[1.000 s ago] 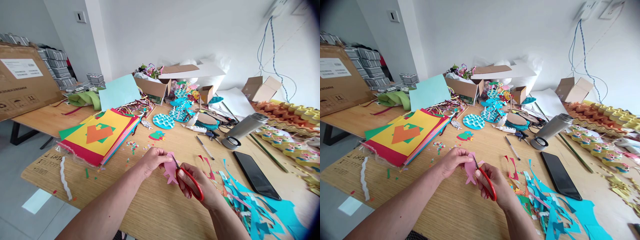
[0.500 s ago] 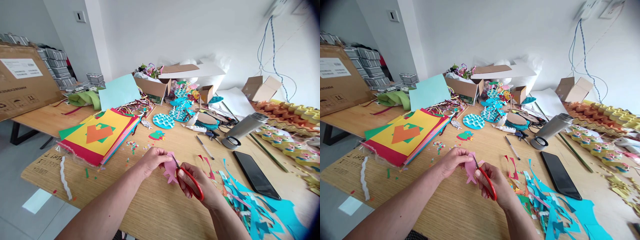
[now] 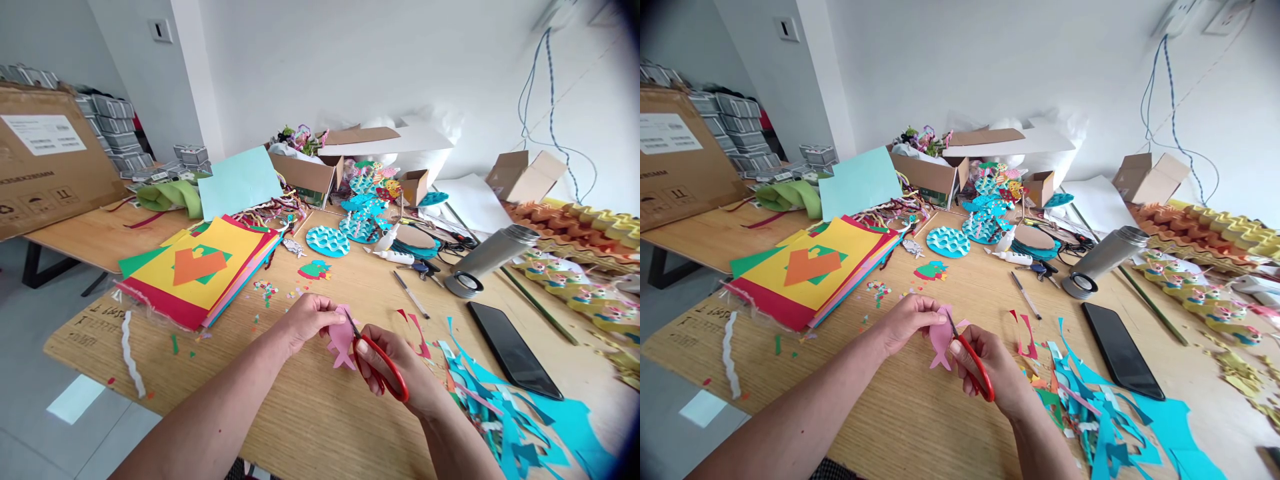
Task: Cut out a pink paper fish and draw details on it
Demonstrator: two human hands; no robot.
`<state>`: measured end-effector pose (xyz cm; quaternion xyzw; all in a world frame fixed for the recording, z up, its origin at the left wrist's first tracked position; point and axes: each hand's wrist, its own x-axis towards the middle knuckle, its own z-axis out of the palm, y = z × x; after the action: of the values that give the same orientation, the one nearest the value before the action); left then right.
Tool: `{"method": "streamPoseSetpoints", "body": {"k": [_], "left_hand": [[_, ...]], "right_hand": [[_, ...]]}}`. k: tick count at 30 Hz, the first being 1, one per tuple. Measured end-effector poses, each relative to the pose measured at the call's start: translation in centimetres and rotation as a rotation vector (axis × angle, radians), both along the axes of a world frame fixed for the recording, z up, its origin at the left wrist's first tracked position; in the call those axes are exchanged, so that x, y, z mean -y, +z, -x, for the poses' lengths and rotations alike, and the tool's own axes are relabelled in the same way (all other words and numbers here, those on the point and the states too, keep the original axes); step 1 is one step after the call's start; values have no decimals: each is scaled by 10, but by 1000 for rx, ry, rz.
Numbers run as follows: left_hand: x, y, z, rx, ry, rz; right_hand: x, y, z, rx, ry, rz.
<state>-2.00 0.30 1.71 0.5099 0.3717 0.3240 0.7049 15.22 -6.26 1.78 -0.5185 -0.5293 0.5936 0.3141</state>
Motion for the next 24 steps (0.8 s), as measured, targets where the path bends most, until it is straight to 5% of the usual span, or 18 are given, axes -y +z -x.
{"method": "streamPoseSetpoints", "body": {"k": [24], "left_hand": [[-2, -2, 0, 14, 28, 40]], "right_hand": [[-1, -1, 0, -64, -31, 13]]}}
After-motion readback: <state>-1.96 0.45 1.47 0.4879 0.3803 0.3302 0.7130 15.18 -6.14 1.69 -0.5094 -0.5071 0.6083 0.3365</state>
